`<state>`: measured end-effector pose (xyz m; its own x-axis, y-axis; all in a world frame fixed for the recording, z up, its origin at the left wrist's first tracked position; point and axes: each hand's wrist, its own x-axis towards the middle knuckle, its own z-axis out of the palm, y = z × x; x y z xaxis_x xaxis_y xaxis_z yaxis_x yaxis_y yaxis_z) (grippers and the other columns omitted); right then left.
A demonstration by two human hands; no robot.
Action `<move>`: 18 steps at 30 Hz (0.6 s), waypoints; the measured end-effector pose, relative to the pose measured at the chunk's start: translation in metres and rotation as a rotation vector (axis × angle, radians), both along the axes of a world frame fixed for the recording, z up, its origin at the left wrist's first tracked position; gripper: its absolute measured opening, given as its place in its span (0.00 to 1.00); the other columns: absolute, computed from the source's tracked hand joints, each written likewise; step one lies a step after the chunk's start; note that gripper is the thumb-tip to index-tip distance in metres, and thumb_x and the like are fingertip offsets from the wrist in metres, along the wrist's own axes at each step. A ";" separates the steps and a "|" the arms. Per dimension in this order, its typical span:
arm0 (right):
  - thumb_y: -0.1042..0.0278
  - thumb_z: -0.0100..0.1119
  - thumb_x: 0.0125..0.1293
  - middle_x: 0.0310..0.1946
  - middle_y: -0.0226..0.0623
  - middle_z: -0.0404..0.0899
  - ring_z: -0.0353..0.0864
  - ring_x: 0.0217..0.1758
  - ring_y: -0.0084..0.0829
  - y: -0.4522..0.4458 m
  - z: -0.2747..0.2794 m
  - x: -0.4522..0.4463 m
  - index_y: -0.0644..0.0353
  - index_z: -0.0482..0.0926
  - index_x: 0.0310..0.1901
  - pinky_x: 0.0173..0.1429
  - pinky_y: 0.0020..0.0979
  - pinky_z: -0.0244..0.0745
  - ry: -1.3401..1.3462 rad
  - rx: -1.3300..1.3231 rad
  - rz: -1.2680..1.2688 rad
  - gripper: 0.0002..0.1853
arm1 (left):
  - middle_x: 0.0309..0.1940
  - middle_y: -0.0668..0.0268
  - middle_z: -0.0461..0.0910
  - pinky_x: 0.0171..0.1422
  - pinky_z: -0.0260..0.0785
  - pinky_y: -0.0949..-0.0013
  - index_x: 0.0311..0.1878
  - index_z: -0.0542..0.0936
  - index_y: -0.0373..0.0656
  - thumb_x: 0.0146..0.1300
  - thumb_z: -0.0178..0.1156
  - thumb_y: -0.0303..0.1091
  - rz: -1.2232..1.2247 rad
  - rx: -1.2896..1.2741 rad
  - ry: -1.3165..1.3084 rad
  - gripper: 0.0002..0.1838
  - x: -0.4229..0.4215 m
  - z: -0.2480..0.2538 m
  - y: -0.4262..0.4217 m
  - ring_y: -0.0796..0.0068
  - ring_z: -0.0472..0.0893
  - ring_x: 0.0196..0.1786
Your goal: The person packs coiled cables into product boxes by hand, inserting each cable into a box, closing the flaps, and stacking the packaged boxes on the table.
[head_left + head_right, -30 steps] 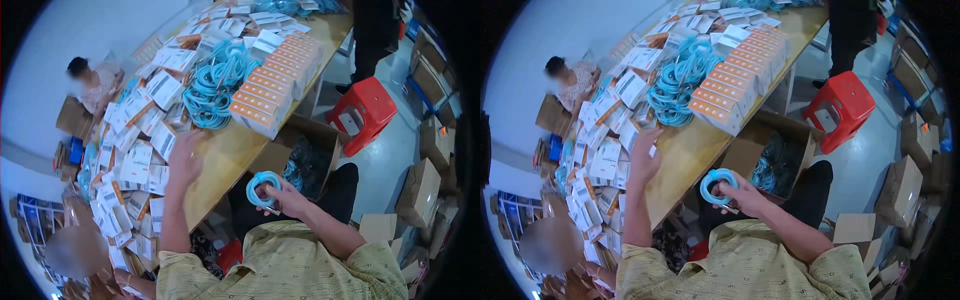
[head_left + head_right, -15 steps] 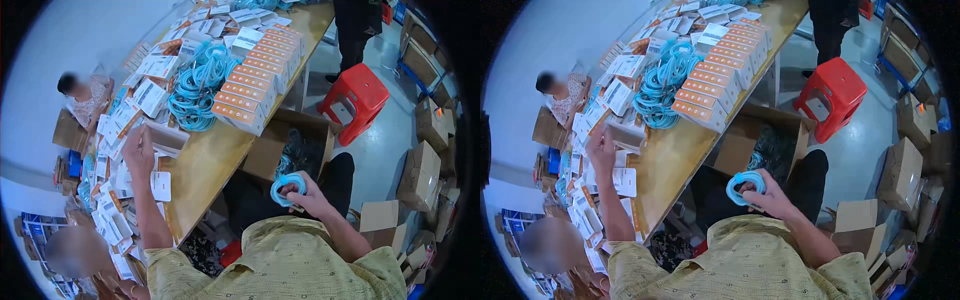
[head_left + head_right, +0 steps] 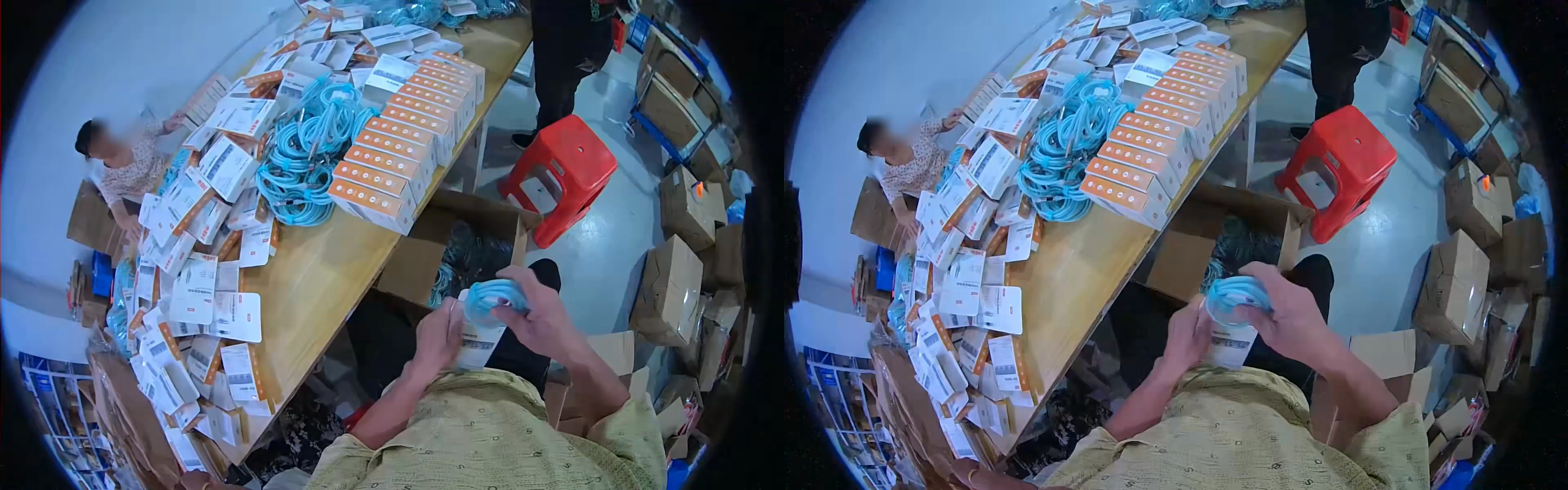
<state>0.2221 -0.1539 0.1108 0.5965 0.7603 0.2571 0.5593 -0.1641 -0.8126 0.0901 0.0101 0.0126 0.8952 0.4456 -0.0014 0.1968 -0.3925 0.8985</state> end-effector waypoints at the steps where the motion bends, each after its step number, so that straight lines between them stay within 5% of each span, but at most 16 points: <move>1: 0.70 0.66 0.65 0.37 0.42 0.82 0.81 0.29 0.35 0.003 -0.002 -0.001 0.58 0.69 0.60 0.30 0.33 0.76 -0.082 -0.120 0.032 0.24 | 0.29 0.57 0.76 0.40 0.66 0.59 0.39 0.76 0.38 0.78 0.46 0.38 0.001 -0.101 -0.015 0.15 0.000 0.001 -0.003 0.58 0.72 0.31; 4: 0.68 0.65 0.65 0.37 0.43 0.82 0.82 0.28 0.39 0.010 -0.004 -0.004 0.57 0.70 0.58 0.30 0.36 0.76 -0.237 -0.361 0.104 0.22 | 0.30 0.56 0.77 0.41 0.67 0.59 0.41 0.75 0.38 0.79 0.44 0.39 0.013 -0.306 -0.037 0.16 -0.004 -0.001 -0.008 0.59 0.73 0.31; 8: 0.66 0.63 0.66 0.37 0.45 0.81 0.83 0.28 0.46 0.016 0.000 0.002 0.57 0.70 0.51 0.29 0.41 0.76 -0.332 -0.705 0.264 0.16 | 0.33 0.67 0.76 0.43 0.65 0.69 0.45 0.77 0.39 0.81 0.44 0.41 0.038 -0.504 -0.041 0.16 -0.013 -0.010 -0.014 0.77 0.68 0.36; 13: 0.68 0.61 0.65 0.35 0.45 0.81 0.82 0.27 0.46 0.033 0.009 0.012 0.57 0.69 0.47 0.31 0.44 0.77 -0.478 -0.781 0.317 0.12 | 0.32 0.58 0.78 0.42 0.67 0.60 0.44 0.75 0.39 0.81 0.44 0.42 0.087 -0.433 -0.020 0.17 -0.013 -0.013 -0.017 0.64 0.73 0.33; 15: 0.69 0.61 0.65 0.35 0.46 0.81 0.82 0.27 0.46 0.038 0.007 0.016 0.57 0.69 0.47 0.31 0.44 0.78 -0.523 -0.784 0.327 0.12 | 0.33 0.67 0.75 0.44 0.64 0.68 0.42 0.75 0.40 0.81 0.44 0.41 0.097 -0.488 -0.014 0.17 -0.013 -0.011 -0.018 0.75 0.68 0.36; 18: 0.70 0.60 0.65 0.33 0.47 0.81 0.83 0.28 0.46 0.037 -0.007 0.014 0.57 0.70 0.47 0.31 0.43 0.78 -0.605 -0.814 0.350 0.12 | 0.32 0.65 0.75 0.44 0.64 0.67 0.42 0.74 0.40 0.81 0.44 0.41 0.080 -0.349 -0.033 0.16 -0.014 -0.021 -0.026 0.72 0.69 0.35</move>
<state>0.2361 -0.1171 0.1039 0.2559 0.9402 -0.2247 0.9532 -0.2842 -0.1036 0.0761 -0.0155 -0.0082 0.8597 0.4921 -0.1372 0.1830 -0.0458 0.9820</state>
